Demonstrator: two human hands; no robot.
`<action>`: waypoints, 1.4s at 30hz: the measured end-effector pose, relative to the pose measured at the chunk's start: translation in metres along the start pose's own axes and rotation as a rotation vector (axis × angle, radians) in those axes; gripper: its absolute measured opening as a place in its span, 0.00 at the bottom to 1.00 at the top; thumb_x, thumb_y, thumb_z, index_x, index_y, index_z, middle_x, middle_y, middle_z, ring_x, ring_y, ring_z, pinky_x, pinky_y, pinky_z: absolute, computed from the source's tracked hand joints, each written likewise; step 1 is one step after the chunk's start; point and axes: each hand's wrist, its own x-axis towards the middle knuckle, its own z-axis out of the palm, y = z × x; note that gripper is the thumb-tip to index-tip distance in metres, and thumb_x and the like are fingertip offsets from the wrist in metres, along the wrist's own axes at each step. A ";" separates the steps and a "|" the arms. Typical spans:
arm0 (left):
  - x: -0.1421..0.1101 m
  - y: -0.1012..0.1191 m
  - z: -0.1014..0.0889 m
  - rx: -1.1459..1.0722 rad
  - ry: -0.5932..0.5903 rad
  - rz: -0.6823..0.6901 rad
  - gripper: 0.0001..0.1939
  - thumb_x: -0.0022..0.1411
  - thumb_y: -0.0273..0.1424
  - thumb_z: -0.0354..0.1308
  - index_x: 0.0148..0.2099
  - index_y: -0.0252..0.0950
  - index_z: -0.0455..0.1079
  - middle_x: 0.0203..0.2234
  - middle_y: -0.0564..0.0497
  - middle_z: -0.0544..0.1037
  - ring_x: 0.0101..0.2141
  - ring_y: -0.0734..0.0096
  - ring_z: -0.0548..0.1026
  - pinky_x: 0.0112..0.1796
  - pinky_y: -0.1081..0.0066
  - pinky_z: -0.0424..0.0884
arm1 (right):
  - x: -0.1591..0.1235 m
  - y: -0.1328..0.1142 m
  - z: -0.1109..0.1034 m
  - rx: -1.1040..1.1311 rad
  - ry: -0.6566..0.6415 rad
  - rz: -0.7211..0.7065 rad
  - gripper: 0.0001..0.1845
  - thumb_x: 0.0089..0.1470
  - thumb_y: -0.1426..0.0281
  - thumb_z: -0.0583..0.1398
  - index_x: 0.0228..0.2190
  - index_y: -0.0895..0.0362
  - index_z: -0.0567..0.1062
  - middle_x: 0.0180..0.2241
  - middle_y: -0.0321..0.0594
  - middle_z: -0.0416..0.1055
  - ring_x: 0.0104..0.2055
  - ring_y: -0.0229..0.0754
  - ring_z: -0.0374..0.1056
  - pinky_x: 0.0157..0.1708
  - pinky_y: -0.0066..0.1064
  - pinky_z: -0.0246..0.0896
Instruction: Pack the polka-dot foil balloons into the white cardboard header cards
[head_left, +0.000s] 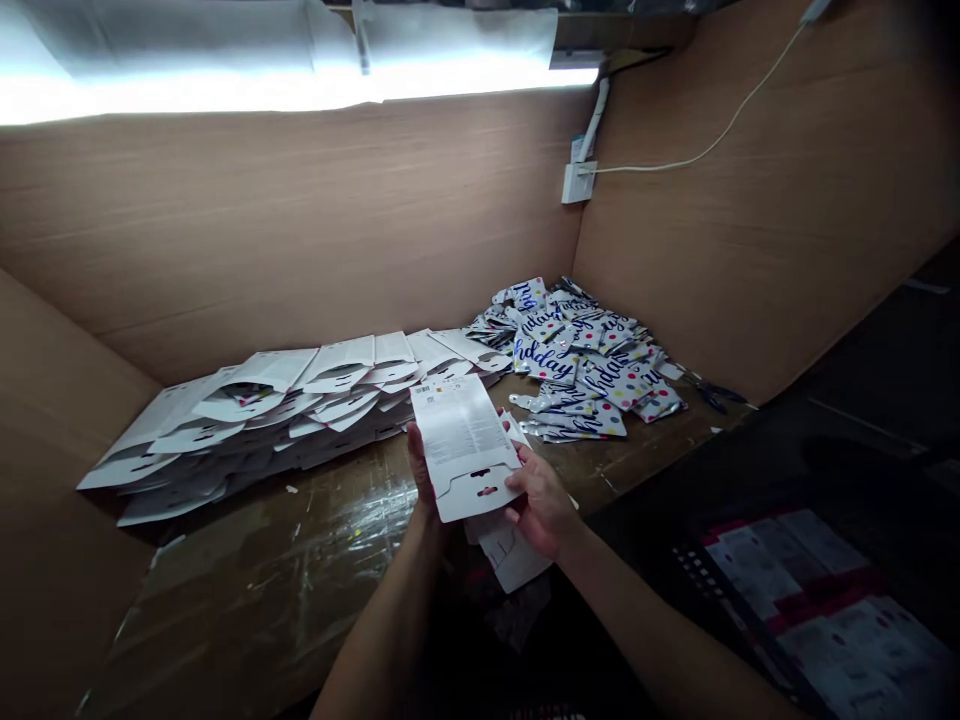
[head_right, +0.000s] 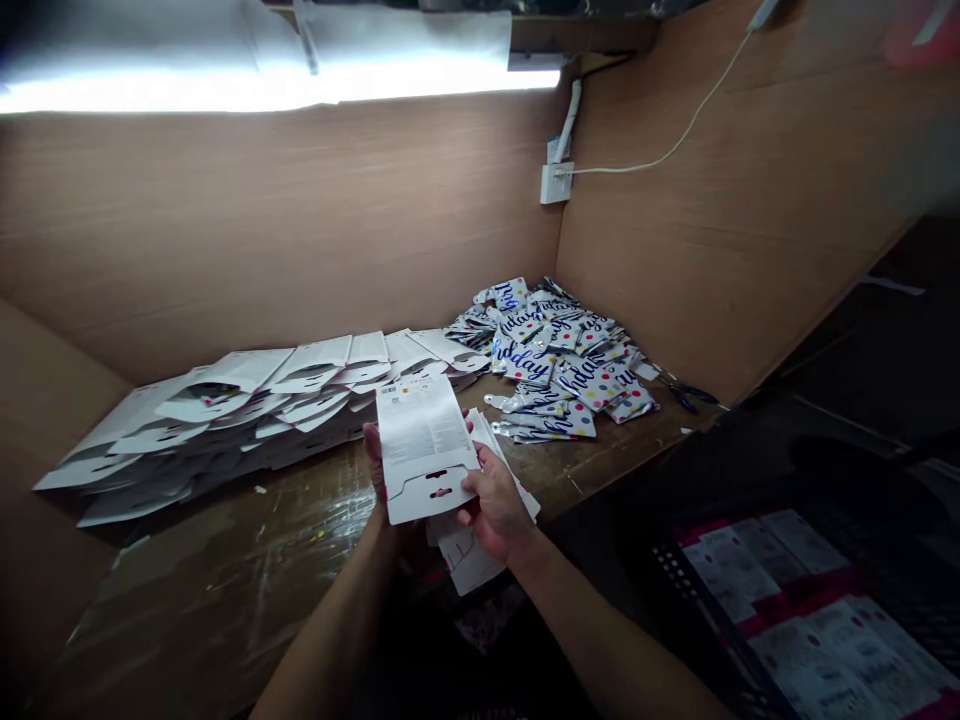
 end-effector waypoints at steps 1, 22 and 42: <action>0.000 0.002 -0.001 -0.005 -0.002 -0.002 0.65 0.51 0.74 0.55 0.74 0.30 0.58 0.63 0.26 0.72 0.64 0.23 0.66 0.59 0.29 0.63 | 0.001 0.002 0.001 0.000 0.024 -0.011 0.33 0.41 0.73 0.65 0.52 0.53 0.72 0.33 0.34 0.76 0.23 0.36 0.69 0.11 0.19 0.50; 0.012 -0.002 -0.012 -0.200 0.213 0.144 0.52 0.64 0.65 0.54 0.76 0.34 0.56 0.54 0.33 0.81 0.55 0.35 0.80 0.58 0.39 0.72 | 0.059 -0.089 -0.098 -1.589 0.044 -0.587 0.18 0.71 0.62 0.55 0.46 0.58 0.82 0.41 0.46 0.79 0.42 0.46 0.72 0.43 0.33 0.63; 0.019 0.002 -0.033 -0.110 0.307 0.276 0.49 0.64 0.65 0.54 0.75 0.38 0.58 0.54 0.33 0.80 0.53 0.37 0.81 0.56 0.34 0.72 | 0.036 -0.104 -0.109 -1.984 0.146 -0.720 0.19 0.71 0.69 0.53 0.53 0.59 0.81 0.38 0.52 0.80 0.42 0.51 0.74 0.46 0.37 0.63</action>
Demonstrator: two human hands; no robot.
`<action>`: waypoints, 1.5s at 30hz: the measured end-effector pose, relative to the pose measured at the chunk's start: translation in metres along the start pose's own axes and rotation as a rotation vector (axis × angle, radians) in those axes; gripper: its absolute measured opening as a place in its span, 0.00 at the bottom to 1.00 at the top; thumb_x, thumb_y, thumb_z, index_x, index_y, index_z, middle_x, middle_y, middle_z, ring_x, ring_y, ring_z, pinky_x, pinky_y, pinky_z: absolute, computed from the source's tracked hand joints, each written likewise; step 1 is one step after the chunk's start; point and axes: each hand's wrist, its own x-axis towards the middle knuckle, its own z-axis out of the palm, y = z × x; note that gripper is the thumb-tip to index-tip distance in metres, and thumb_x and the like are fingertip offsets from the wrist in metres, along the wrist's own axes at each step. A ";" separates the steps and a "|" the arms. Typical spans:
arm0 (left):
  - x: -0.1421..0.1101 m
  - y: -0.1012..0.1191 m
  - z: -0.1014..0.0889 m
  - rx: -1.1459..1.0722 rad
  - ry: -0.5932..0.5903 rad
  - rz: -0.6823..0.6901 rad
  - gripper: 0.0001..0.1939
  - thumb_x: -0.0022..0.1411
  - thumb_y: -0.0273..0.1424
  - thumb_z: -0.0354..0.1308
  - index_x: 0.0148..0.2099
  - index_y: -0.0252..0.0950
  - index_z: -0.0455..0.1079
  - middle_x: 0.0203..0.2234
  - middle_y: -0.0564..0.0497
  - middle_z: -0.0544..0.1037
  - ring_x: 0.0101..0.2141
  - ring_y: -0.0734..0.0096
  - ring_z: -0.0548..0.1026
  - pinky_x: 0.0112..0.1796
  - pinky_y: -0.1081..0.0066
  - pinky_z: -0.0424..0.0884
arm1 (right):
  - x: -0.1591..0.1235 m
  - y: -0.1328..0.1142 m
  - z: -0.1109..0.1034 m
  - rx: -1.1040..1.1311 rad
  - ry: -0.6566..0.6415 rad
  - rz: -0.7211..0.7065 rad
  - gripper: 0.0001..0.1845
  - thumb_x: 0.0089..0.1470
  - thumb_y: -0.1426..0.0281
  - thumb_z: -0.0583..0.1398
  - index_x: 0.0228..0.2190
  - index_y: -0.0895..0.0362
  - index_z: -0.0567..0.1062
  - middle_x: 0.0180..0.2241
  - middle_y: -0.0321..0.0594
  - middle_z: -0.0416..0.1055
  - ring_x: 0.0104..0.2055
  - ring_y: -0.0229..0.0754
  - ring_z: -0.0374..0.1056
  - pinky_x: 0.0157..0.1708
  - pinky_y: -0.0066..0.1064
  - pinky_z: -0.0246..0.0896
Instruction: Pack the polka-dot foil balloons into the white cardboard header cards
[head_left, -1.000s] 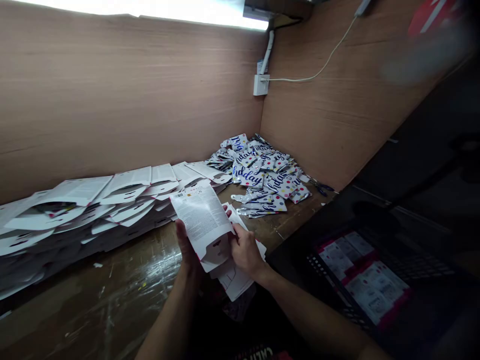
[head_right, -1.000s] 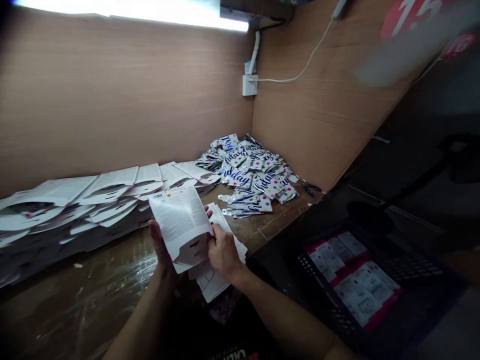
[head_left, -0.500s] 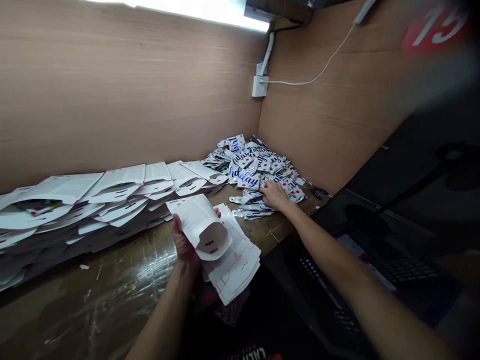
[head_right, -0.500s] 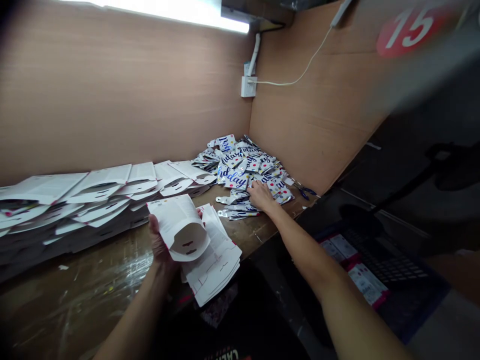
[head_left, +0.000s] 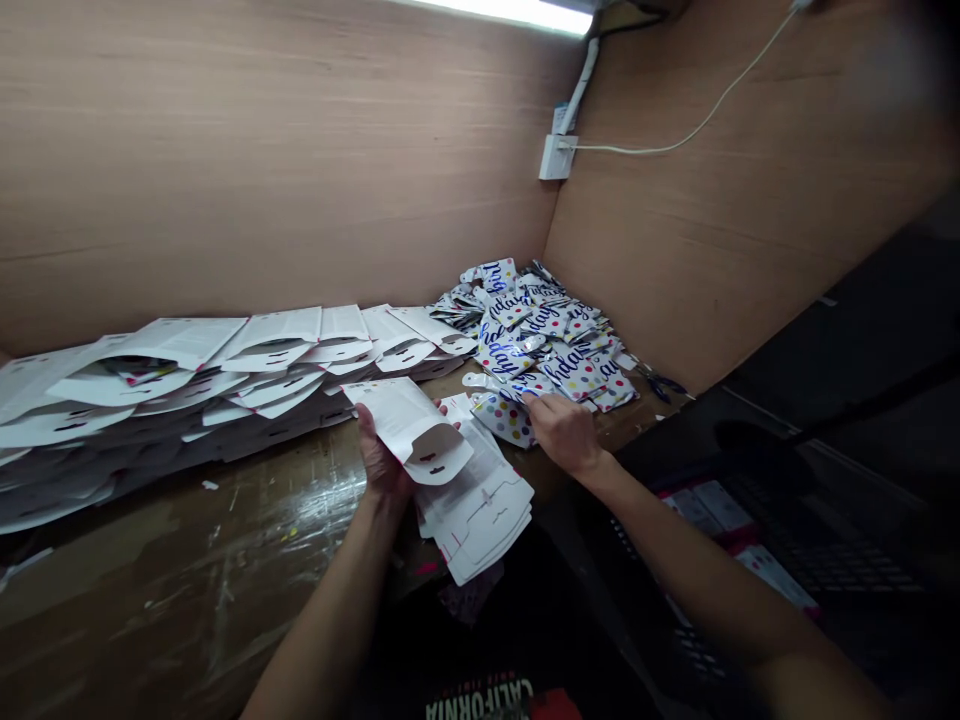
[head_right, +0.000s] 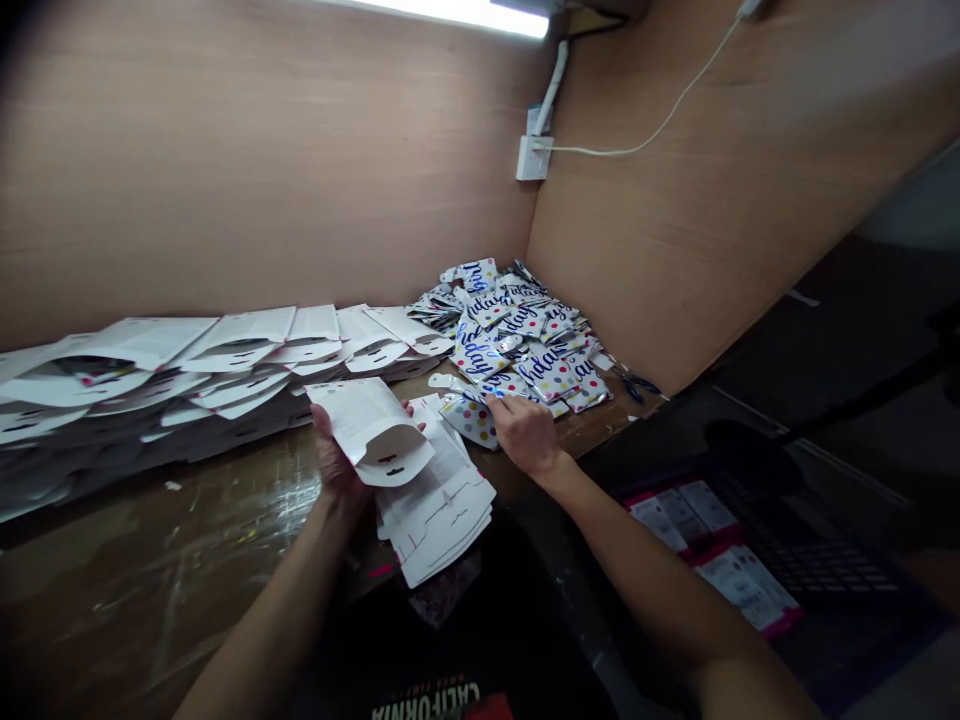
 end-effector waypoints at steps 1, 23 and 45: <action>0.000 0.000 -0.001 0.002 -0.006 0.002 0.49 0.64 0.66 0.54 0.75 0.39 0.57 0.55 0.33 0.80 0.53 0.37 0.80 0.56 0.34 0.72 | 0.002 0.004 0.000 0.041 -0.042 -0.016 0.19 0.70 0.67 0.56 0.55 0.59 0.79 0.41 0.53 0.80 0.45 0.51 0.74 0.48 0.38 0.64; -0.003 -0.002 0.004 -0.007 0.006 -0.001 0.51 0.64 0.66 0.53 0.73 0.32 0.59 0.50 0.31 0.82 0.49 0.36 0.82 0.52 0.35 0.75 | -0.002 -0.024 0.007 0.892 0.084 0.242 0.17 0.59 0.53 0.65 0.37 0.55 0.80 0.33 0.41 0.78 0.37 0.47 0.72 0.43 0.39 0.72; -0.013 -0.015 0.014 -0.016 -0.023 -0.058 0.49 0.60 0.66 0.58 0.63 0.27 0.70 0.42 0.33 0.84 0.48 0.34 0.82 0.53 0.41 0.76 | -0.018 -0.125 -0.008 0.111 -0.258 -0.195 0.23 0.63 0.80 0.54 0.54 0.54 0.78 0.47 0.51 0.81 0.44 0.53 0.78 0.47 0.41 0.75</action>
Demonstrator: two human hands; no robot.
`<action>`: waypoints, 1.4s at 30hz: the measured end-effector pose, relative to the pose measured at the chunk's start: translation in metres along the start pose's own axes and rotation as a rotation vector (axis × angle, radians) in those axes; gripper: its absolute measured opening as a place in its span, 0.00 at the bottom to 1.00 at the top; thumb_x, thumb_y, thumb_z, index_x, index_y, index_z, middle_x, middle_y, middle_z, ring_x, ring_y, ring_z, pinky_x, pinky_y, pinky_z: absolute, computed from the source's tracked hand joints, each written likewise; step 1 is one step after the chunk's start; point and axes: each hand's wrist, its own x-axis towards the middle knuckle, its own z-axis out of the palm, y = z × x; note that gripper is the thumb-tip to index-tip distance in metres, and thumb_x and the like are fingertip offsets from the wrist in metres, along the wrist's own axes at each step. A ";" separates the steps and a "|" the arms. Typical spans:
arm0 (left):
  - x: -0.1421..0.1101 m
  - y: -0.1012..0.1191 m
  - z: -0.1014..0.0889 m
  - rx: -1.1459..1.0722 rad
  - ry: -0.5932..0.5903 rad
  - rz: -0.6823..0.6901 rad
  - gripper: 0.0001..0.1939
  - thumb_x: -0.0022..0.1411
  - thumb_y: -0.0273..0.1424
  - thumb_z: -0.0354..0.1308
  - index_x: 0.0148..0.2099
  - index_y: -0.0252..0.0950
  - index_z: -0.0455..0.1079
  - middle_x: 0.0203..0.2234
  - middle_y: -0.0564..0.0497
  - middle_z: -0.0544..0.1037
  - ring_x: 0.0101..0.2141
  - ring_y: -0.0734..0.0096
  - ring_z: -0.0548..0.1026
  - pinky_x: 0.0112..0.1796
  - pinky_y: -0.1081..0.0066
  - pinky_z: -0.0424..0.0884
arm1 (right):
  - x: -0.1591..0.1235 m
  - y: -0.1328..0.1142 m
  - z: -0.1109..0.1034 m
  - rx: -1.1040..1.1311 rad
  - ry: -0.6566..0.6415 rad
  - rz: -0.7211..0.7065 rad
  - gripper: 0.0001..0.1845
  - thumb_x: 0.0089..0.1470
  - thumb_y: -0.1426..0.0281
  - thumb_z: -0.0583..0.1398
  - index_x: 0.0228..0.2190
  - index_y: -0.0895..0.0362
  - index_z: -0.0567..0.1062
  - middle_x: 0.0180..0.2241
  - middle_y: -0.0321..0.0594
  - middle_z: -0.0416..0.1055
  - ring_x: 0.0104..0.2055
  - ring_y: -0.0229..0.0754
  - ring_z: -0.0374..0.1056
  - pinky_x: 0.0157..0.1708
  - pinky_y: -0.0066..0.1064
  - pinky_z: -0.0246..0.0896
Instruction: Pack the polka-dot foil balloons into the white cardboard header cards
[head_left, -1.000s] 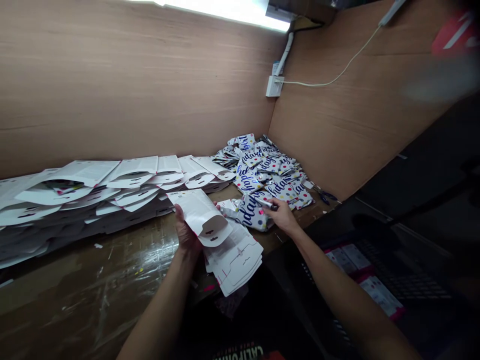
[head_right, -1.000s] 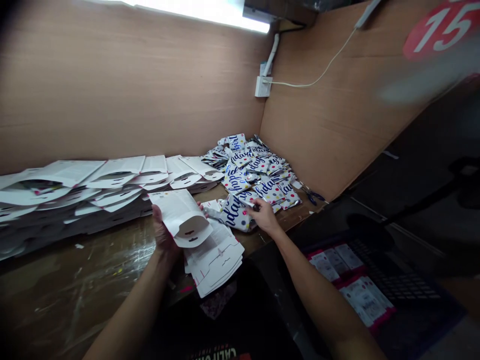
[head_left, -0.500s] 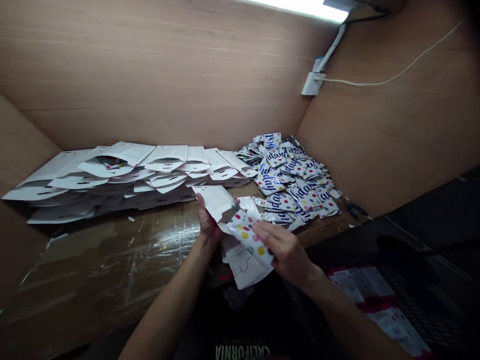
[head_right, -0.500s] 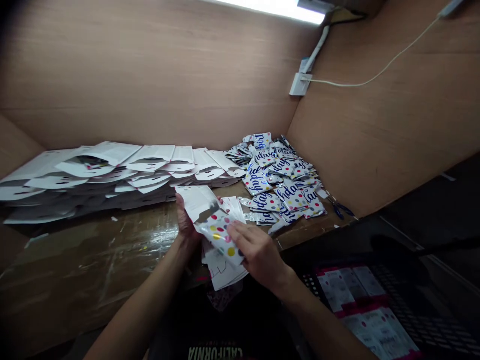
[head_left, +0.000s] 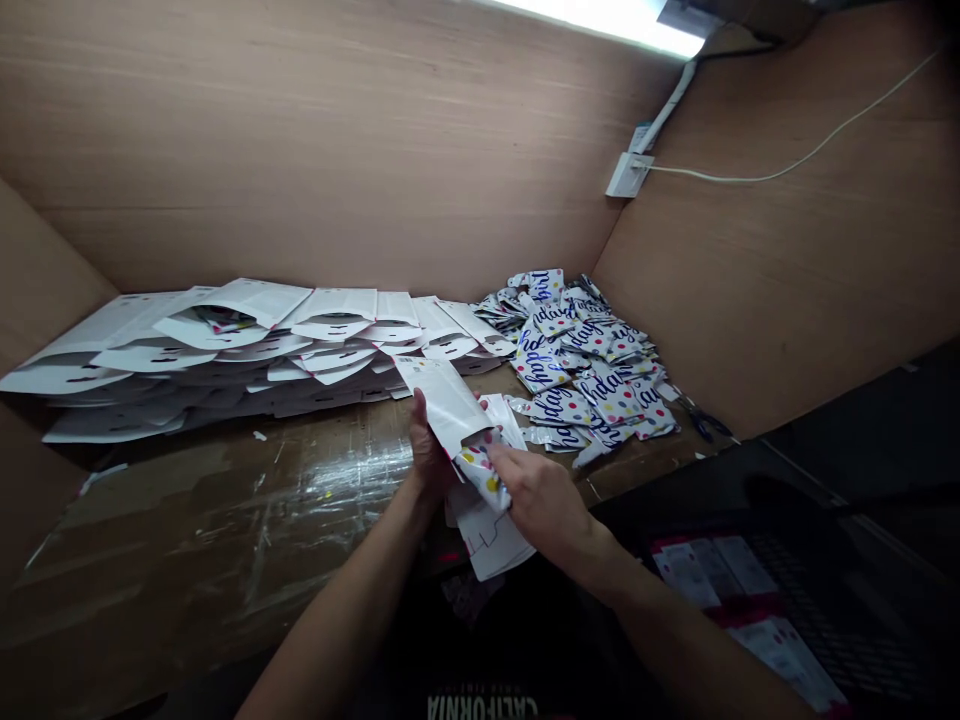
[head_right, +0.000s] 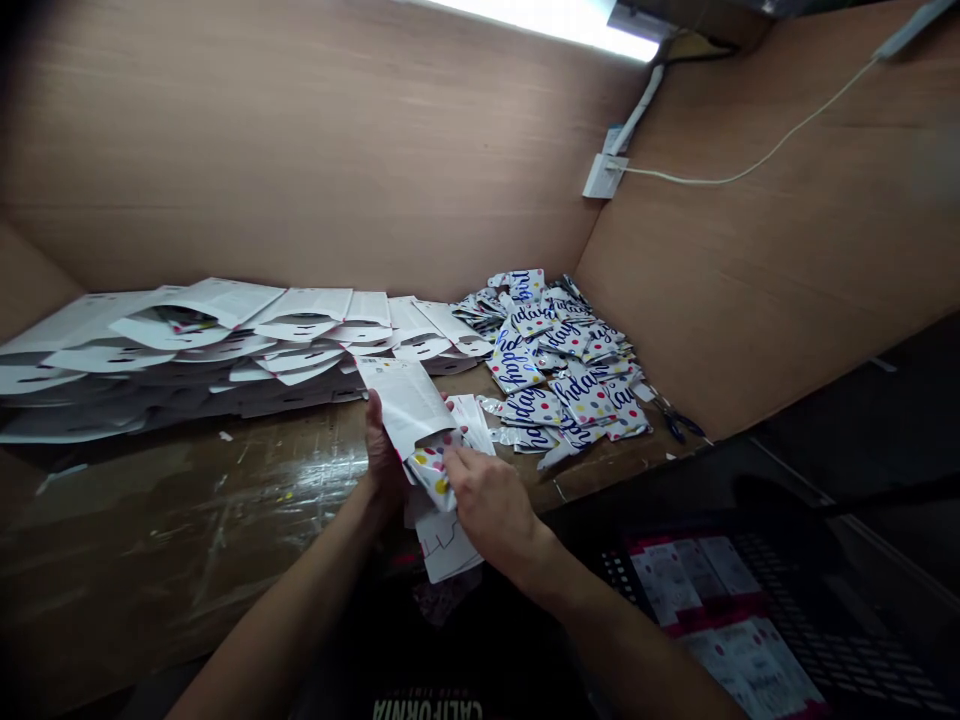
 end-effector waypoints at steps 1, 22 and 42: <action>0.000 -0.003 0.000 -0.001 -0.009 -0.026 0.49 0.60 0.66 0.58 0.63 0.27 0.71 0.42 0.33 0.84 0.48 0.35 0.82 0.53 0.41 0.76 | 0.006 -0.005 0.003 -0.022 -0.001 0.013 0.22 0.63 0.81 0.53 0.51 0.55 0.79 0.44 0.52 0.81 0.42 0.52 0.78 0.45 0.40 0.75; 0.014 0.013 -0.022 1.909 0.397 0.390 0.43 0.52 0.49 0.74 0.66 0.40 0.69 0.66 0.35 0.66 0.66 0.31 0.58 0.65 0.40 0.53 | 0.180 0.046 -0.009 0.167 0.242 -0.284 0.13 0.69 0.67 0.58 0.49 0.59 0.78 0.50 0.52 0.78 0.54 0.51 0.72 0.57 0.41 0.65; 0.018 0.051 -0.014 1.239 0.351 0.643 0.16 0.55 0.43 0.73 0.33 0.36 0.76 0.24 0.51 0.75 0.26 0.69 0.68 0.31 0.68 0.63 | -0.032 0.076 0.018 0.562 0.171 0.254 0.30 0.56 0.65 0.67 0.60 0.53 0.73 0.56 0.48 0.74 0.59 0.56 0.69 0.58 0.49 0.64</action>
